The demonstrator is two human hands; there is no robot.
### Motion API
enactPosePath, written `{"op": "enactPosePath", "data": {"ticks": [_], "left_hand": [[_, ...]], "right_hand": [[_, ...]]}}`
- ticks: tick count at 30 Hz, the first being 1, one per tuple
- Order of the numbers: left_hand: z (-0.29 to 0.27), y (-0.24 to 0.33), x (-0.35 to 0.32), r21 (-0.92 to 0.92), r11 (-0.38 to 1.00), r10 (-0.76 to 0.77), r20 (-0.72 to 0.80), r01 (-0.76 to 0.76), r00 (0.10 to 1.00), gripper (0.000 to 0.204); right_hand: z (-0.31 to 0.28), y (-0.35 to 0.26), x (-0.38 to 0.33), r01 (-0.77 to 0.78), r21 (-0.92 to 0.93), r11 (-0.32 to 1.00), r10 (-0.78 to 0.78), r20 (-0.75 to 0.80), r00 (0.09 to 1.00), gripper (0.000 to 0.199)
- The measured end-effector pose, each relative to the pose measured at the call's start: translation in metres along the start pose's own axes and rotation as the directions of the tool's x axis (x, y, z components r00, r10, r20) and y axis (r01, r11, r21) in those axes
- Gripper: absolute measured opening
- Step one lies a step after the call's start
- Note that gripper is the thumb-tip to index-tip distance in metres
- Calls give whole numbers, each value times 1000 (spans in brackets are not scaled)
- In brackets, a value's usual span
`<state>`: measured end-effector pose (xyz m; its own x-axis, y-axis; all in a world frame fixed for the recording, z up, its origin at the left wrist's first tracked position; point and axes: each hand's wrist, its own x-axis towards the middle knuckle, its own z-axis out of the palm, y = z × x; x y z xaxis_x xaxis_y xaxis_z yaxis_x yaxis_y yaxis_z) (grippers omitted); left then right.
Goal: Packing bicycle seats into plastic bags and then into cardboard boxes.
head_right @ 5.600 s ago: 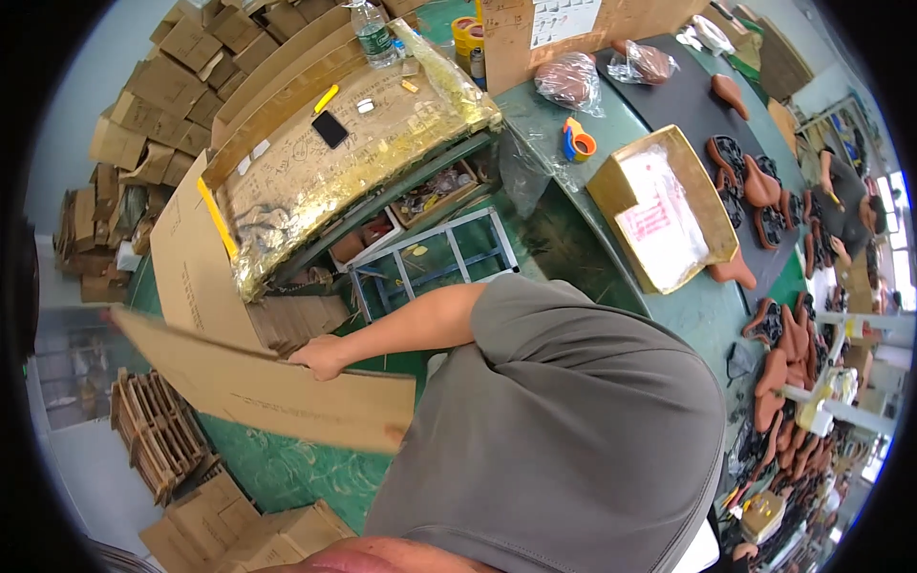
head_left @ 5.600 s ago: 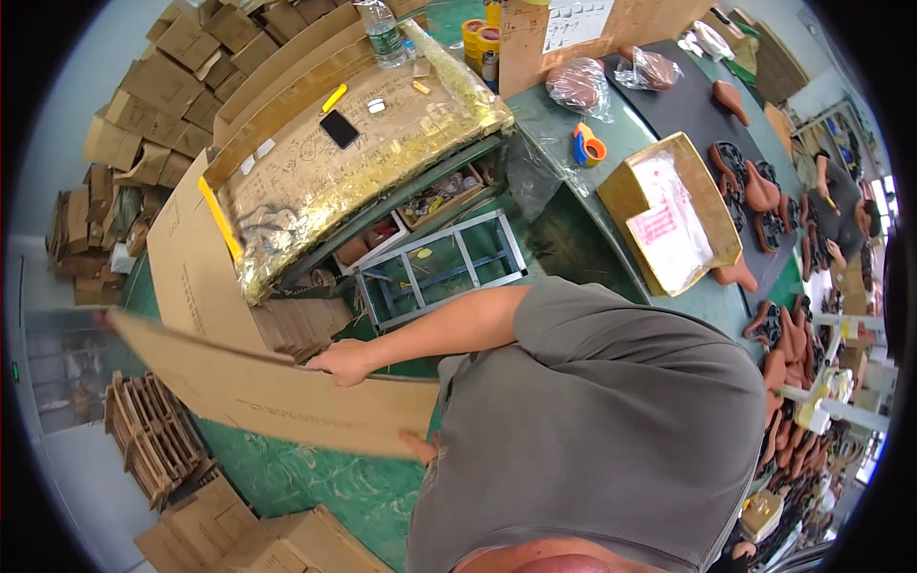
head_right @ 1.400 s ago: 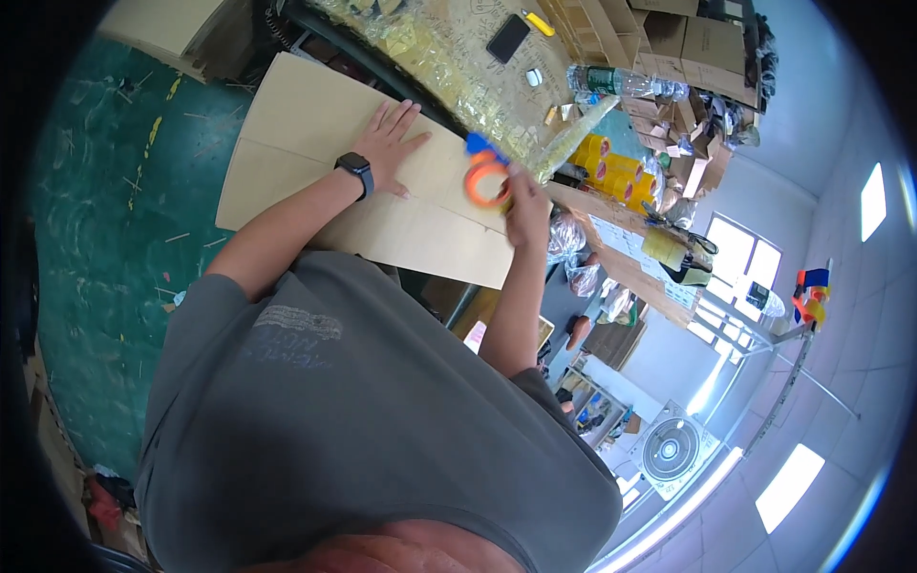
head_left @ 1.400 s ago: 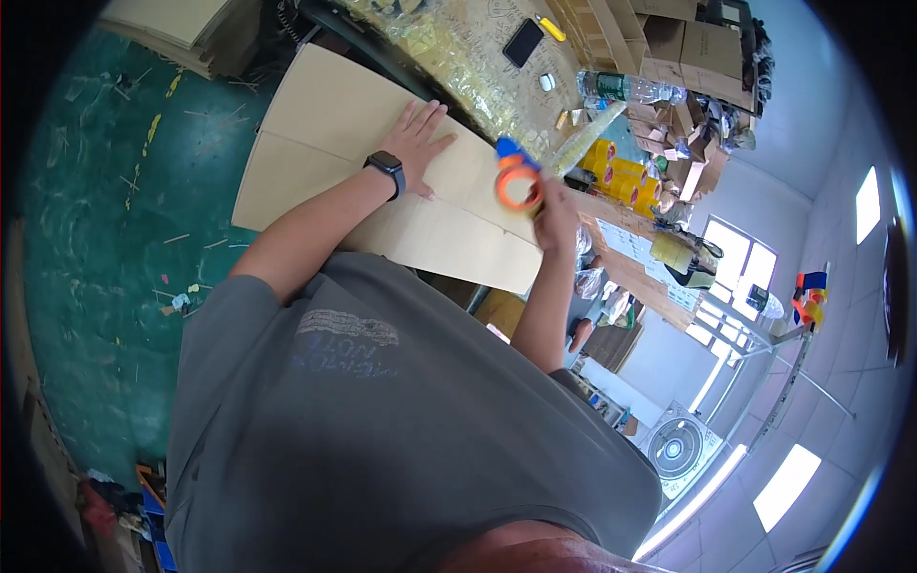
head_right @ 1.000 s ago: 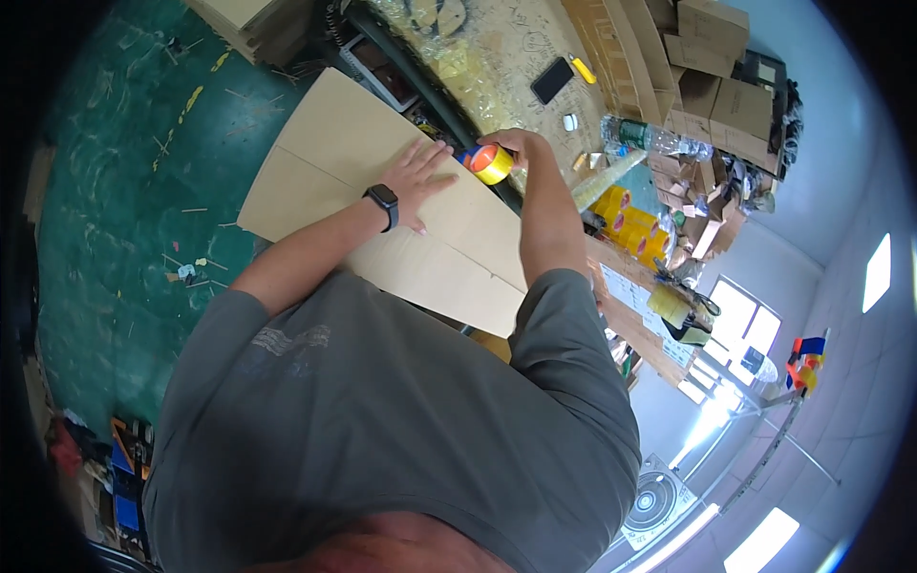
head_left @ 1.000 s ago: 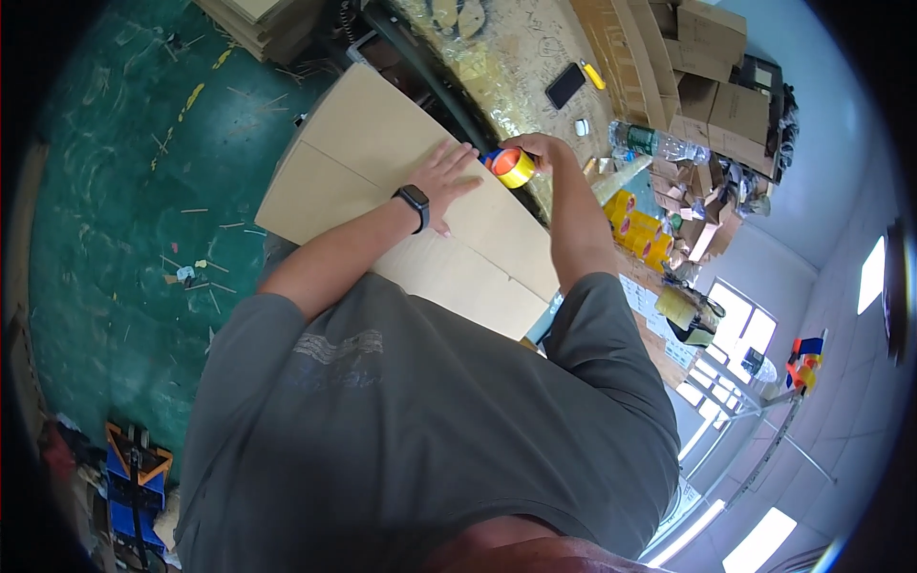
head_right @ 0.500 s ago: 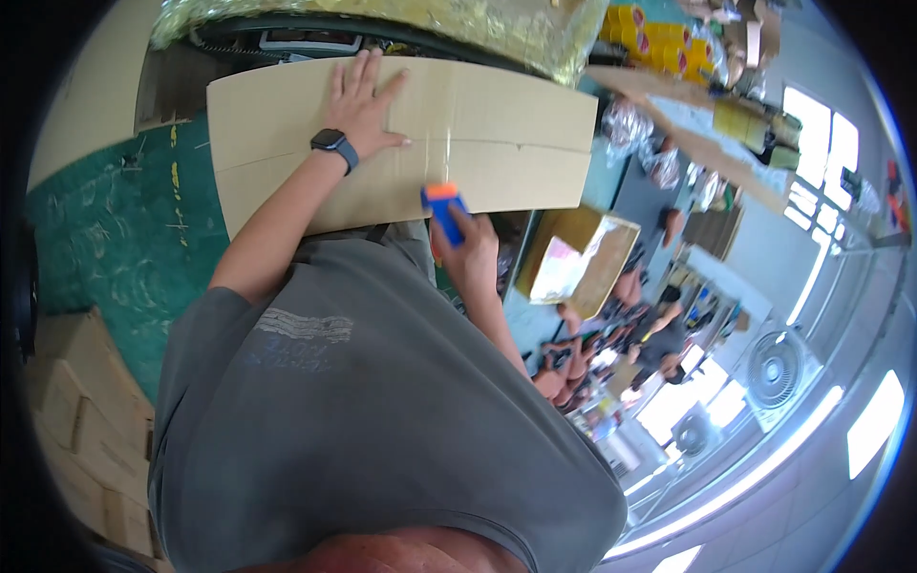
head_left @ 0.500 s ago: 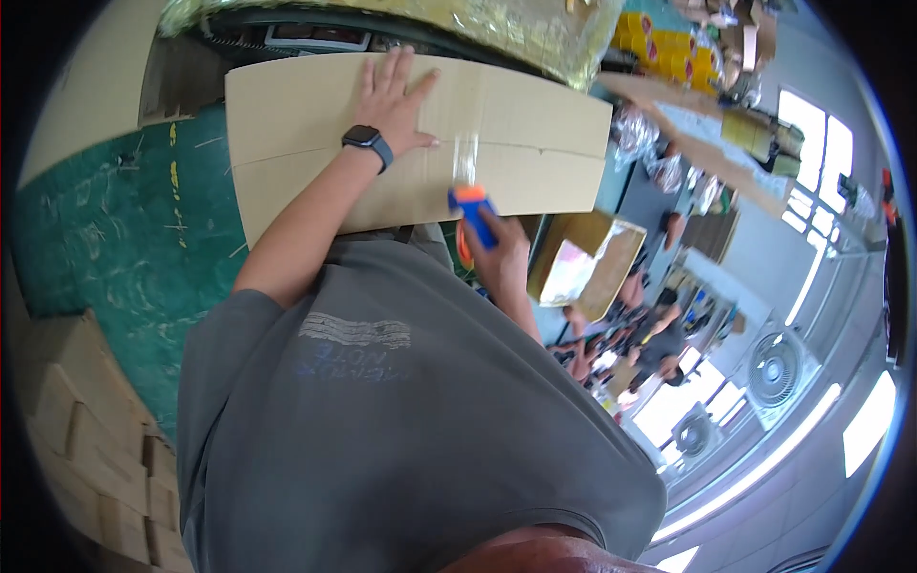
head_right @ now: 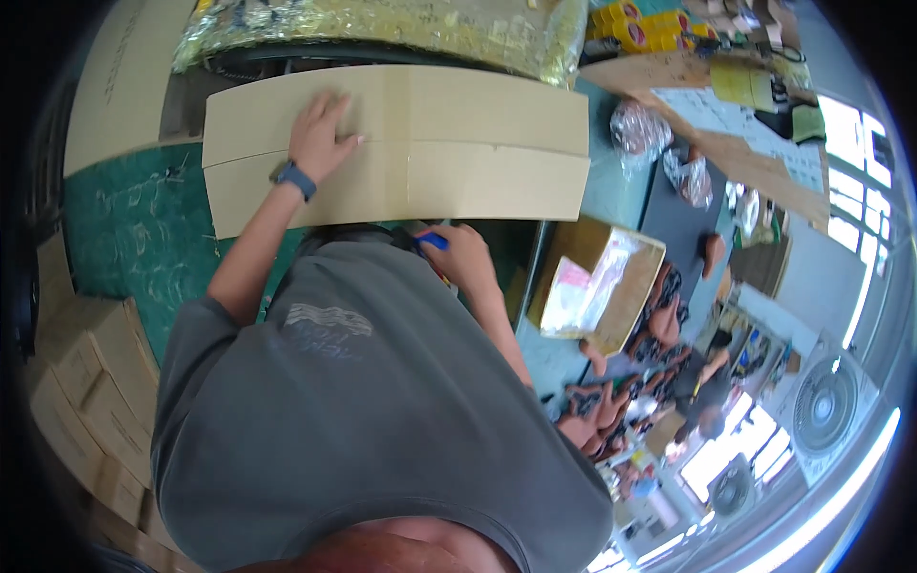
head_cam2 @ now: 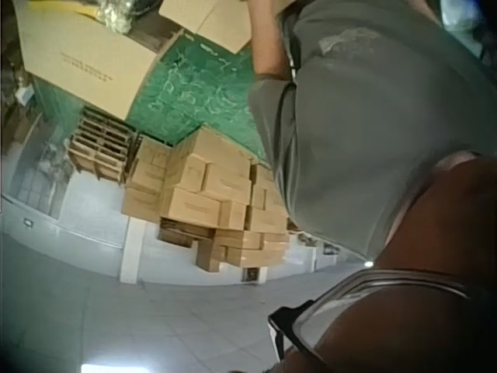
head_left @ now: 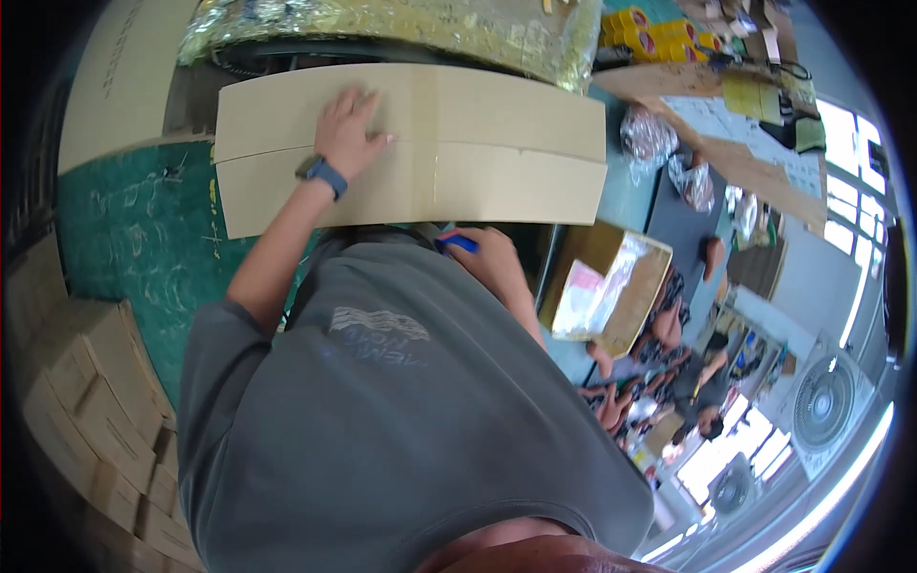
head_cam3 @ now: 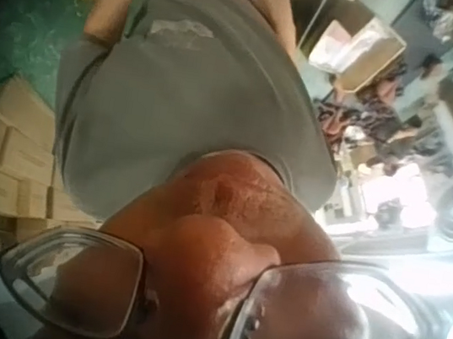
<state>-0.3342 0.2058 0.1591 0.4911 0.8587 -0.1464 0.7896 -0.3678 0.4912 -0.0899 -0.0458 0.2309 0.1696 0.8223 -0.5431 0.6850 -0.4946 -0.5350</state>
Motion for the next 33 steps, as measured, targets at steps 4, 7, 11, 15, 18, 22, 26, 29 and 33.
{"op": "enactPosePath", "data": {"ticks": [4,7,11,15,18,22,26,29,33], "left_hand": [[-21,79,-83,-841,455,68,361,293,930,54],[-45,185,-136,-986,112,50,128,122,990,51],[-52,176,-153,-976,201,-177,43,79,983,58],[-86,154,-180,-921,-348,-295,-69,-174,953,60],[-125,95,-175,-872,-233,-458,-291,-430,840,57],[-149,-90,-135,-893,-29,-822,-234,-449,520,35],[-73,-278,-113,-945,-51,-863,-122,-323,491,33],[-12,-340,-130,-947,-294,-664,298,127,686,35],[-1,-333,-106,106,327,-795,-507,939,334,56]], "right_hand": [[-115,-34,-81,409,125,904,-288,-528,799,55],[-126,-15,-61,808,-148,571,-709,-586,393,58],[-127,-73,-31,742,16,671,-708,-285,646,59],[-123,-140,-11,886,-48,461,-886,-82,456,61],[-78,-152,53,937,-96,335,-942,-66,330,62],[-19,-226,121,926,-159,342,-932,67,356,53],[58,-311,180,903,-236,359,-875,252,414,42],[85,-326,197,877,-252,410,-817,326,476,39],[73,-317,212,847,-256,467,-792,305,529,39]]}}
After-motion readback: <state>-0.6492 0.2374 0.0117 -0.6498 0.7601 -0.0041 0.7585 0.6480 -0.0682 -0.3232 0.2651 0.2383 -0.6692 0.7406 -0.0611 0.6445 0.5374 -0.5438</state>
